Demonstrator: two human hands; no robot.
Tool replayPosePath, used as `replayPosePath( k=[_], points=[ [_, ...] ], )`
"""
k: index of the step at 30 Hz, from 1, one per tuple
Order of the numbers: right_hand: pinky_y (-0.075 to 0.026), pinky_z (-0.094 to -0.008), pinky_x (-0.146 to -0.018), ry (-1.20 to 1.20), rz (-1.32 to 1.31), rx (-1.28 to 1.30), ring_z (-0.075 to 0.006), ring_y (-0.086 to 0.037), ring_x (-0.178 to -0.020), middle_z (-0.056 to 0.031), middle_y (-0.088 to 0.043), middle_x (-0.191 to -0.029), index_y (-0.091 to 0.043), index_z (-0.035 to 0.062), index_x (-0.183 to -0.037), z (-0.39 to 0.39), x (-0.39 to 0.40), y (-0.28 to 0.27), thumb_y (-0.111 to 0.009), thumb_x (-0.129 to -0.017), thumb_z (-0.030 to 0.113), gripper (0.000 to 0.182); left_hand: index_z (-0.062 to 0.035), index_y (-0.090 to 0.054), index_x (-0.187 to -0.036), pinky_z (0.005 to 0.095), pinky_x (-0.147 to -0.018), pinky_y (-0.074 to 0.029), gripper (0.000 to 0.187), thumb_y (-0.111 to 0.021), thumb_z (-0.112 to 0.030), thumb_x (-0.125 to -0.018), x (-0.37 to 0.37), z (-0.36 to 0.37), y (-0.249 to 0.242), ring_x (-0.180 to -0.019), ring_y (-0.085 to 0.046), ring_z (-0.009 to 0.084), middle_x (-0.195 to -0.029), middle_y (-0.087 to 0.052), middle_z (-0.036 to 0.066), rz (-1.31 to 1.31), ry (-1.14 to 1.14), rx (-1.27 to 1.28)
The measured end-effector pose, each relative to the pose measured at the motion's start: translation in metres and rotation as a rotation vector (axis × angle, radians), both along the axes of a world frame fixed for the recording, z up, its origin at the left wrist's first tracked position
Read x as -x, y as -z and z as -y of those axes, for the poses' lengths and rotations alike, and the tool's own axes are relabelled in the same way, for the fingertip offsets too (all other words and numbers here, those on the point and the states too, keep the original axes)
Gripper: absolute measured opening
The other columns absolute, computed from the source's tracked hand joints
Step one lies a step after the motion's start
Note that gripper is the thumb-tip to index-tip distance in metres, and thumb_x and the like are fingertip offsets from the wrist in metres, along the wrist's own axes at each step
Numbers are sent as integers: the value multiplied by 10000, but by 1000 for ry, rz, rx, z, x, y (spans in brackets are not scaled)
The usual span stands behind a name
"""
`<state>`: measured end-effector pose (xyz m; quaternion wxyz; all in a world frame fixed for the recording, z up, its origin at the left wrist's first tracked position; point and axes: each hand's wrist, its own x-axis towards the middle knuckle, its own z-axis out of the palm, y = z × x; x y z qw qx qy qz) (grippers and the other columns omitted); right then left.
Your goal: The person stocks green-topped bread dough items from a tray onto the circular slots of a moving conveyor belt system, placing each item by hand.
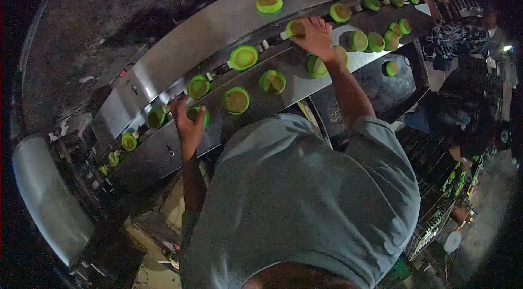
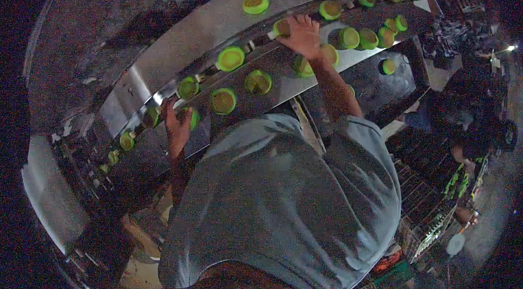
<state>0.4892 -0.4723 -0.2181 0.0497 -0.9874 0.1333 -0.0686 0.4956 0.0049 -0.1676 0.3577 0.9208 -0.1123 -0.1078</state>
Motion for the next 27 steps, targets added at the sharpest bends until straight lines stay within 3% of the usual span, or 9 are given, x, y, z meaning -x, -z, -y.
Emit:
replayPosePath(
  k=[3, 5, 8, 12, 16, 18, 21, 24, 27],
  points=[
    [-407, -530, -945, 24, 123, -145, -327, -542, -1184, -109, -578, -1130, -577, 212, -1270, 14, -1, 2, -778, -765, 422, 583, -29, -484, -1386, 499, -1162, -291, 635, -761, -302, -884, -1, -3, 8, -1435, -313, 392, -1517, -345, 238, 39, -36, 23],
    [-415, -519, -979, 40, 315, 134, -314, -556, -1197, -131, -611, -1094, -586, 212, -1285, 42, -1, 12, -763, -781, 418, 572, -26, -485, -1379, 501, -1153, -306, 621, -759, -280, -883, -5, 8, -2, -1426, -326, 397, -1515, -350, 242, 13, -22, 75],
    [-440, -546, -942, -123, 51, -75, -350, -531, -1185, -121, -576, -1279, -627, 208, -1256, 66, -4, 37, -744, -737, 496, 605, -27, -490, -1371, 501, -1133, -337, 608, -758, -264, -879, -19, 24, -3, -1402, -356, 412, -1503, -366, 250, 55, 54, 47],
    [-452, -525, -901, 106, 44, 114, -367, -545, -1169, -152, -595, -1217, -619, 212, -1249, 18, 4, 22, -717, -760, 547, 600, -24, -494, -1363, 501, -1124, -346, 610, -761, -271, -874, -39, 61, -8, -1382, -373, 429, -1488, -380, 256, 165, 183, 88],
    [-443, -552, -892, 184, 196, -156, -398, -558, -1155, -155, -595, -1187, -619, 171, -1221, 26, -3, 12, -705, -794, 533, 567, -38, -485, -1375, 497, -1115, -365, 621, -755, -286, -874, -53, 105, -25, -1380, -381, 425, -1481, -386, 248, 151, 295, 92],
    [-434, -567, -920, 205, 333, -69, -406, -544, -1185, -159, -595, -1181, -592, 171, -1273, 48, -7, 24, -705, -815, 478, 563, -40, -480, -1381, 495, -1114, -368, 627, -752, -292, -876, -66, 127, -19, -1383, -381, 419, -1485, -383, 242, 114, 323, 116],
    [-425, -581, -954, 80, 143, -135, -416, -522, -1220, -175, -593, -1218, -548, 190, -1335, 60, -5, 24, -719, -809, 445, 609, -43, -467, -1395, 484, -1111, -381, 646, -750, -304, -876, -90, 164, 2, -1385, -386, 407, -1489, -381, 226, 91, 411, 168],
    [-419, -584, -971, 129, -142, -91, -410, -489, -1250, -166, -557, -1254, -537, 241, -1350, 37, -8, 18, -703, -788, 562, 669, -39, -466, -1395, 477, -1114, -381, 646, -747, -305, -878, -115, 203, 18, -1381, -389, 406, -1493, -375, 218, 156, 463, 155],
    [-436, -565, -935, 121, 146, -27, -367, -535, -1188, -149, -570, -1219, -566, 238, -1321, 27, 1, 18, -686, -772, 643, 693, -44, -470, -1393, 475, -1108, -393, 635, -741, -303, -881, -133, 233, 32, -1376, -393, 409, -1473, -389, 213, 246, 437, 187]
  ],
)
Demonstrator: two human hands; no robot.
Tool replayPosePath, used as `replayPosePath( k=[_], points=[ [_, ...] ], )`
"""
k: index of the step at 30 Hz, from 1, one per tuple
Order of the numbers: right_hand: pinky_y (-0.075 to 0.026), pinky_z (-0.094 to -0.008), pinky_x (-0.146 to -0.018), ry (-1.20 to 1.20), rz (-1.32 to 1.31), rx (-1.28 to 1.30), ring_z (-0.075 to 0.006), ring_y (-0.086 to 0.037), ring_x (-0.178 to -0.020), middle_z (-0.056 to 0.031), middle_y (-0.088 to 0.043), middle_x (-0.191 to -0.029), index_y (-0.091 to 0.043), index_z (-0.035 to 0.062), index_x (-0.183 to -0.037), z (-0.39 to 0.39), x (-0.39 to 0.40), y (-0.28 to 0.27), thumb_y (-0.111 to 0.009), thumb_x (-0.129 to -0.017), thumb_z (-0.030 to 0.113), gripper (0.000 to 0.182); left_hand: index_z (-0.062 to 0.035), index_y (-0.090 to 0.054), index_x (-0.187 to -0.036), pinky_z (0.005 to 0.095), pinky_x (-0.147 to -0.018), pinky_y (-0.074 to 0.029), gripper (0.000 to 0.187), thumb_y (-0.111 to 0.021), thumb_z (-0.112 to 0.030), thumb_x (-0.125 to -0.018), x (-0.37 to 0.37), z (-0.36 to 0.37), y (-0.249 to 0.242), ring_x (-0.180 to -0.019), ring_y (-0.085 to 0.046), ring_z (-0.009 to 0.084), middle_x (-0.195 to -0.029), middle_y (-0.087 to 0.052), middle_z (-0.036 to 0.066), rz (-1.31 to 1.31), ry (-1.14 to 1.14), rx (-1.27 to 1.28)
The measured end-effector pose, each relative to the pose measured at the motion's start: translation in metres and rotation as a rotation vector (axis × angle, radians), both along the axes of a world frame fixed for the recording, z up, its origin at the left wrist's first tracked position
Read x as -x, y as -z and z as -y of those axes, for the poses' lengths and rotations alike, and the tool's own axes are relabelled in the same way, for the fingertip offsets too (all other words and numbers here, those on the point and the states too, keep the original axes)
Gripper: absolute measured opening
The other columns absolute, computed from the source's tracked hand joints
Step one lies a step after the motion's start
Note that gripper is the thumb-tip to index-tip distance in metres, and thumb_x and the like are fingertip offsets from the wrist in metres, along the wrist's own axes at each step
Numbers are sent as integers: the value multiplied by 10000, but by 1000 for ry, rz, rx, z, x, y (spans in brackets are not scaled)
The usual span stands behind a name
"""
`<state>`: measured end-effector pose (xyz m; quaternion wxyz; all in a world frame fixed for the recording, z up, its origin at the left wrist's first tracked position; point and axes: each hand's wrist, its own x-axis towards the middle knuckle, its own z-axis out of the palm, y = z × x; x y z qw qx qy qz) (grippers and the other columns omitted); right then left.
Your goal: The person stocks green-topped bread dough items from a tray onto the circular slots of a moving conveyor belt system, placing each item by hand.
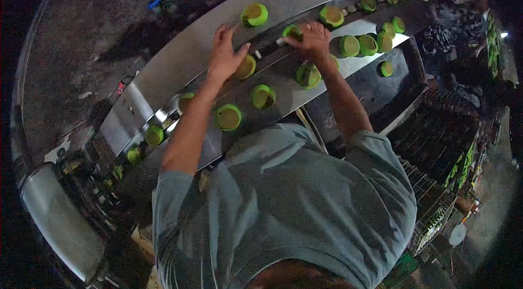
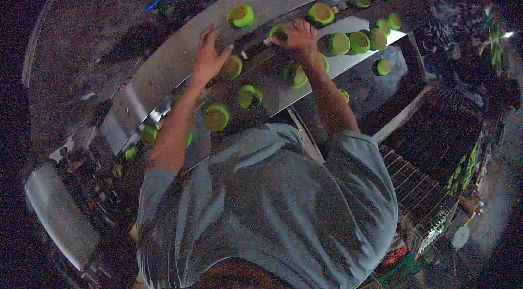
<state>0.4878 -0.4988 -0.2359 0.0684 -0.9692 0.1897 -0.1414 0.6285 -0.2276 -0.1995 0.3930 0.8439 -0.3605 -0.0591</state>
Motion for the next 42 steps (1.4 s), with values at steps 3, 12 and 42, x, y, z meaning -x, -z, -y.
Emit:
replayPosePath(
  k=[3, 12, 42],
  points=[
    [-424, -579, -953, 83, 104, 10, -371, -539, -1187, -151, -571, -1260, -573, 196, -1314, 24, -4, -7, -699, -799, 571, 650, -45, -482, -1378, 472, -1102, -393, 618, -741, -294, -876, -8, 21, 1, -1353, -412, 400, -1436, -420, 207, 56, -41, 6],
    [-321, -593, -1075, -175, -338, -201, -361, -485, -1276, -121, -541, -1378, -546, 182, -1363, 27, -8, -8, -709, -834, 466, 622, -42, -518, -1338, 481, -1097, -380, 567, -754, -227, -856, 48, -7, 3, -1313, -431, 404, -1375, -462, 197, 58, -1, 15],
    [-477, -455, -942, -264, -41, -340, -351, -587, -1145, -161, -611, -1204, -597, 56, -1220, -19, -24, -25, -767, -797, 299, 517, -37, -538, -1328, 429, -1084, -408, 517, -742, -216, -888, 112, -100, -35, -1320, -486, 332, -1376, -511, 173, -214, -127, 135]
  ],
)
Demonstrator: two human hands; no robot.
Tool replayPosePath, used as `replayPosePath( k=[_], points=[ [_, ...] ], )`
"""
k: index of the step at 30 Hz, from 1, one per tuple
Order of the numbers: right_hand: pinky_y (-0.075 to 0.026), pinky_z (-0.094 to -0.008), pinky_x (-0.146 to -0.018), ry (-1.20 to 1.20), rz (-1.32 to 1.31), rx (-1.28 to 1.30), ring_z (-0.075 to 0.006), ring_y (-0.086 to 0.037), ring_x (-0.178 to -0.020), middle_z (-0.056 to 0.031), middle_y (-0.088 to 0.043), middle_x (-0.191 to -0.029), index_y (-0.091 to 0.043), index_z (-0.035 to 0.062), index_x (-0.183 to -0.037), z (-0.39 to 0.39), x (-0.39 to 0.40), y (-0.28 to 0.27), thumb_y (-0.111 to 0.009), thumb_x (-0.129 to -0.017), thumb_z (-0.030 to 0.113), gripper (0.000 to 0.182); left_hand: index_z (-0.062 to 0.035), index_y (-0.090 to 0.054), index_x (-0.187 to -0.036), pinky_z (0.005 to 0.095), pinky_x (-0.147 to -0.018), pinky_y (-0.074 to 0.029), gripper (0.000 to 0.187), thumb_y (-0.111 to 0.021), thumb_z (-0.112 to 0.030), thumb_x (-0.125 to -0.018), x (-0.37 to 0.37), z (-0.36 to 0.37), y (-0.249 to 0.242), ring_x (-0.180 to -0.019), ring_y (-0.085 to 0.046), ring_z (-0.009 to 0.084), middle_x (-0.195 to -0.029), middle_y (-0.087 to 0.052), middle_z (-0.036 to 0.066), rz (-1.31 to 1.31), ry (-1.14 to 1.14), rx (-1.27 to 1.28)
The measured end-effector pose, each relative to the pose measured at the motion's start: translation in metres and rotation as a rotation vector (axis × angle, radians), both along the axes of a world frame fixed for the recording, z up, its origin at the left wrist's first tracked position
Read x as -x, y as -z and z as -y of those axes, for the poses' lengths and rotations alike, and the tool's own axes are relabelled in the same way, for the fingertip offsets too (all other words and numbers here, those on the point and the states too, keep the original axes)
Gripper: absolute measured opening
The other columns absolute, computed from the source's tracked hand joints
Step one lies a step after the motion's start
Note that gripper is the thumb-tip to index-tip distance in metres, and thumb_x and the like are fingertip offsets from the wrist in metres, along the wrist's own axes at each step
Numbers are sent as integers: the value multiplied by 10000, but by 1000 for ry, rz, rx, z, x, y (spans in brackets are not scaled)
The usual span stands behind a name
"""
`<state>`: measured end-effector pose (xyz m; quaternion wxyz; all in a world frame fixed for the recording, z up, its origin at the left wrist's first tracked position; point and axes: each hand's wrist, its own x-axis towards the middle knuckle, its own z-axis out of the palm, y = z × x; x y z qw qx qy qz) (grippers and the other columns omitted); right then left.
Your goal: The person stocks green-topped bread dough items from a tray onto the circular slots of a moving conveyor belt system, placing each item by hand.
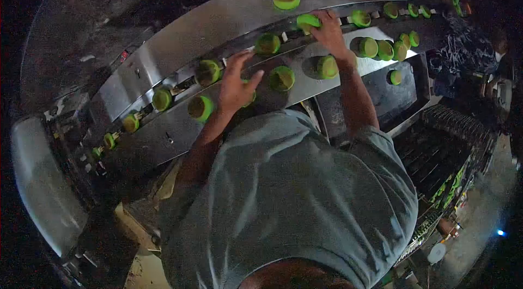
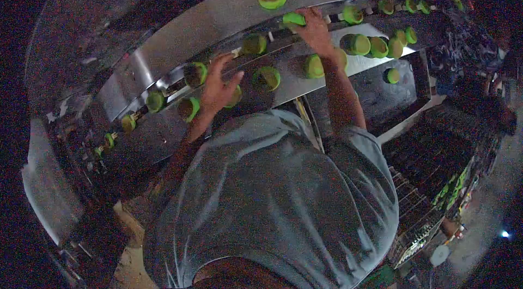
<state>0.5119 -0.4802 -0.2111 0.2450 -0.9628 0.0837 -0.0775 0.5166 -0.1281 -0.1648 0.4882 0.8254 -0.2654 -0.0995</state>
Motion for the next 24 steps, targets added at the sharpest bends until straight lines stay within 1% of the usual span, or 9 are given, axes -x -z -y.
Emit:
replayPosePath(
  k=[3, 5, 8, 11, 13, 14, 17, 22, 24],
  points=[
    [-449, -447, -986, -62, 108, 215, -334, -561, -1163, -152, -609, -1157, -647, 75, -1117, -26, 9, -4, -746, -835, 230, 337, -37, -535, -1330, 428, -1075, -421, 527, -743, -222, -883, -5, 16, -4, -1288, -512, 344, -1359, -521, 180, -121, 76, 28],
    [-479, -518, -856, -366, 130, 206, -307, -607, -1078, -109, -633, -1138, -674, 110, -1023, -32, 15, 5, -766, -812, 280, 286, -39, -534, -1331, 427, -1071, -426, 531, -742, -229, -881, -10, 26, -1, -1271, -526, 351, -1352, -524, 185, -225, 105, 9],
    [-490, -494, -875, -128, 227, 167, -314, -618, -1055, -122, -664, -1097, -679, 129, -1028, -23, 12, 0, -760, -821, 317, 291, -52, -531, -1337, 444, -1062, -433, 537, -722, -282, -892, -26, 43, 31, -1272, -511, 376, -1383, -494, 185, -260, 146, 31],
    [-496, -522, -879, 192, 279, 355, -359, -600, -1086, -162, -654, -1132, -658, 136, -1131, -7, 13, 3, -751, -810, 479, 479, -78, -534, -1346, 478, -1054, -433, 560, -710, -354, -891, -38, 58, 59, -1297, -475, 391, -1431, -444, 178, 19, 117, -87],
    [-441, -494, -993, 336, -210, 566, -362, -576, -1162, -156, -608, -1230, -600, 118, -1259, -21, 14, -16, -715, -803, 521, 619, -104, -520, -1367, 522, -1040, -433, 612, -726, -389, -867, -49, 62, 59, -1317, -445, 392, -1471, -396, 169, 234, 75, -338],
    [-418, -533, -1011, 230, -294, 428, -357, -562, -1188, -156, -574, -1282, -572, 137, -1317, -14, 8, -2, -699, -758, 618, 748, -122, -514, -1382, 549, -1029, -430, 650, -749, -389, -838, -50, 60, 53, -1324, -442, 379, -1475, -392, 168, 245, 89, -460],
    [-388, -551, -1029, 69, -188, 408, -356, -537, -1224, -156, -580, -1271, -574, 163, -1331, -38, 10, 7, -707, -759, 626, 747, -124, -517, -1354, 485, -1007, -475, 650, -782, -345, -803, -39, 51, 23, -1263, -510, 374, -1475, -395, 169, 207, -13, -701],
    [-378, -537, -1033, 25, -205, 320, -348, -500, -1244, -140, -586, -1260, -580, 183, -1335, -62, 11, -6, -734, -795, 513, 652, -119, -524, -1363, 540, -950, -499, 678, -795, -355, -789, -44, -2, 33, -1236, -525, 423, -1452, -408, 197, 146, -37, -683],
    [-385, -555, -1025, 84, 64, 266, -345, -496, -1240, -134, -575, -1269, -563, 194, -1349, -56, 12, -4, -743, -804, 471, 637, -93, -521, -1324, 512, -933, -515, 655, -793, -347, -785, -43, -13, 27, -1136, -610, 428, -1397, -469, 241, 89, -44, -788]
  ],
)
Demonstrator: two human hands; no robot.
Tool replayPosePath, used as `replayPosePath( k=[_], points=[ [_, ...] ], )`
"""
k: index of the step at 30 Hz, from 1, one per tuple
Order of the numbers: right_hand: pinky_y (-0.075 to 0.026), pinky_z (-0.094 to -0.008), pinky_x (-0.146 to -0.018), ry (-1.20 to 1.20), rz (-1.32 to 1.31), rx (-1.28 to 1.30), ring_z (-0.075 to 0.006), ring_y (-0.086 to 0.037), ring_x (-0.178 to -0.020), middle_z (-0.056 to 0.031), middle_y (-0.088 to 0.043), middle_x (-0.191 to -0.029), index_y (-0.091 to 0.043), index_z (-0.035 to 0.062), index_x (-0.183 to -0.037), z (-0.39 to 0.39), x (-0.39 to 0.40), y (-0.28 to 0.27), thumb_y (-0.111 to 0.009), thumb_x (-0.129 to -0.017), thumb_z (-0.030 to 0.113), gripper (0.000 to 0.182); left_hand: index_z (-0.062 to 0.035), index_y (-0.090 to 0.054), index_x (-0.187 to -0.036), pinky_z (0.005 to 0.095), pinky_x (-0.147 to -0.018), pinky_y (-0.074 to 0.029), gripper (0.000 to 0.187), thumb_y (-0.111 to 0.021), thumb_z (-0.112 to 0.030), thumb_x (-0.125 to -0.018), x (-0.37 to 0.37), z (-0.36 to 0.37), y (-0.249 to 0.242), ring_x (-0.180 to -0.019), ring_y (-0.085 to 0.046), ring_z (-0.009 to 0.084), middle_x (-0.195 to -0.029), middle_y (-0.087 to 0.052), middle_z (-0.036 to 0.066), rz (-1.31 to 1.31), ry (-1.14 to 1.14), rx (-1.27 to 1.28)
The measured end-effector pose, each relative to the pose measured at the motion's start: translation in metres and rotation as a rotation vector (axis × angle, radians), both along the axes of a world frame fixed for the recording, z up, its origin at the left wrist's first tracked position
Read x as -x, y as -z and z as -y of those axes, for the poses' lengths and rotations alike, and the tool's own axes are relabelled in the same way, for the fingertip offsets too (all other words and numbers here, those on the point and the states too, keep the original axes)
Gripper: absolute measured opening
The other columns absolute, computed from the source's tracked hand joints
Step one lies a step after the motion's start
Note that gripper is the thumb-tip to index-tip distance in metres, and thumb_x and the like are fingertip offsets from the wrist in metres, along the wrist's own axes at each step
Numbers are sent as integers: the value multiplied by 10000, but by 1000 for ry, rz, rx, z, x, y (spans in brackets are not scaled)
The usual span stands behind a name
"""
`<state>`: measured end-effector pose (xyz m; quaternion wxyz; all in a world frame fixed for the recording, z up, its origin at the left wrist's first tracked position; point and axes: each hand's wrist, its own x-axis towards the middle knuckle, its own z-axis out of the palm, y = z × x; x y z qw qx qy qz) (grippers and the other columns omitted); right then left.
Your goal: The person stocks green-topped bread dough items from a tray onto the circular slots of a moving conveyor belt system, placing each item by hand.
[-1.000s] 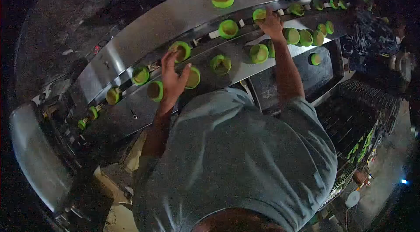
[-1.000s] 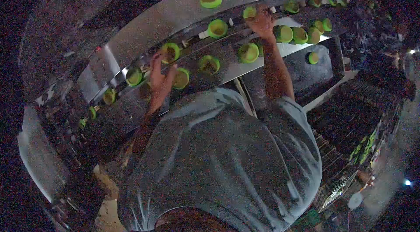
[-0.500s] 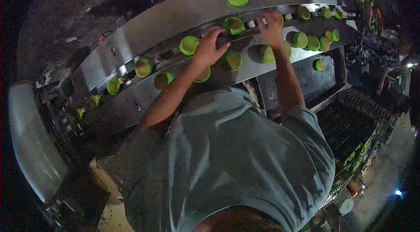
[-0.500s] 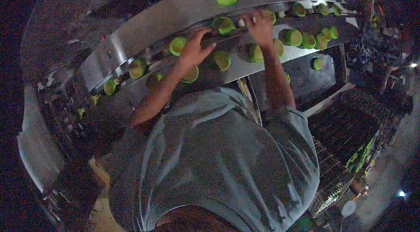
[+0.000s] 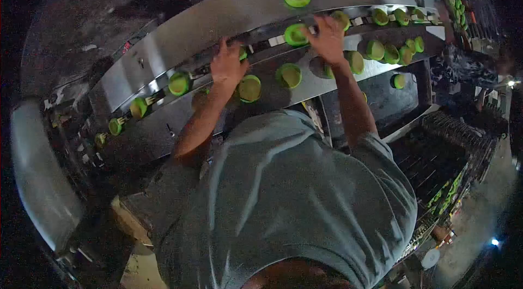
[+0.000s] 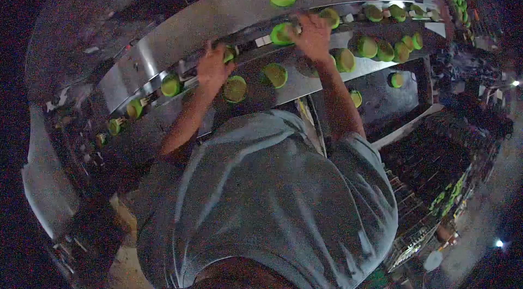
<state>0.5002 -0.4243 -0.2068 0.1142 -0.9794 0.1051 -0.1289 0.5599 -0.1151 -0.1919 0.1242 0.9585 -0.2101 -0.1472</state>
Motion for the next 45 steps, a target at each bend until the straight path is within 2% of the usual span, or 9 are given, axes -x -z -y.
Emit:
replayPosePath(
  k=[11, 17, 19, 22, 29, 33, 38, 42, 45],
  points=[
    [-438, -561, -950, 221, -151, 118, -363, -583, -1085, -160, -613, -1171, -583, 109, -1271, -26, -11, 15, -610, -791, 736, 790, -95, -573, -1309, 625, -1051, -363, 679, -773, -473, -781, 17, -99, 17, -1270, -474, 455, -1424, -456, 252, 297, -165, -62],
    [-418, -562, -891, 89, -46, -27, -340, -574, -1100, -156, -619, -1132, -641, 90, -1170, -13, -9, 8, -694, -780, 660, 693, -54, -597, -1283, 570, -1079, -374, 623, -767, -421, -810, 25, -81, 7, -1298, -460, 449, -1440, -442, 245, 233, -93, 196],
    [-419, -558, -884, 133, 139, 376, -352, -559, -1113, -156, -592, -1182, -576, 113, -1269, 16, -8, 23, -696, -794, 610, 698, -40, -582, -1295, 536, -1075, -403, 603, -766, -375, -829, 24, -70, 5, -1302, -458, 445, -1456, -429, 234, 201, -64, 359],
    [-395, -556, -949, 72, -216, 233, -361, -531, -1178, -141, -571, -1230, -513, 133, -1327, 20, -7, 23, -713, -804, 521, 682, -36, -570, -1304, 528, -1069, -419, 597, -770, -346, -835, 25, -53, 6, -1303, -461, 440, -1464, -421, 223, 39, -57, 455],
    [-361, -563, -1021, -18, 55, 74, -347, -499, -1236, -116, -556, -1258, -558, 181, -1283, -1, -3, 12, -739, -798, 443, 579, -60, -511, -1384, 548, -1099, -384, 693, -735, -439, -849, 26, -44, 21, -1333, -436, 454, -1479, -394, 269, 93, -113, 91],
    [-354, -551, -1043, 125, -228, 118, -335, -501, -1247, -101, -571, -1275, -569, 193, -1277, 4, 4, 15, -739, -804, 388, 539, -63, -453, -1431, 545, -1094, -386, 745, -726, -438, -847, 15, -80, 21, -1339, -427, 462, -1424, -460, 284, 51, -255, 31],
    [-355, -537, -1055, -277, -64, 0, -336, -507, -1226, -113, -573, -1276, -553, 193, -1323, 7, 3, 29, -737, -789, 257, 568, -60, -454, -1416, 550, -1082, -368, 730, -763, -330, -813, 1, -138, 48, -1335, -416, 469, -1432, -463, 247, -44, -241, 150],
    [-343, -545, -1073, -214, 47, -189, -342, -491, -1264, -113, -546, -1327, -549, 191, -1329, 27, 2, 12, -744, -790, 250, 576, -56, -455, -1409, 547, -1097, -346, 728, -774, -297, -801, 17, -131, 20, -1349, -398, 459, -1438, -447, 256, 197, -280, -156],
    [-329, -556, -1092, 108, -204, 31, -344, -470, -1311, -113, -545, -1347, -563, 199, -1321, 23, 4, -3, -744, -806, 269, 551, -61, -458, -1423, 545, -1104, -339, 755, -783, -316, -791, 21, -116, 15, -1364, -381, 450, -1446, -436, 262, 329, -177, 197]
  ],
)
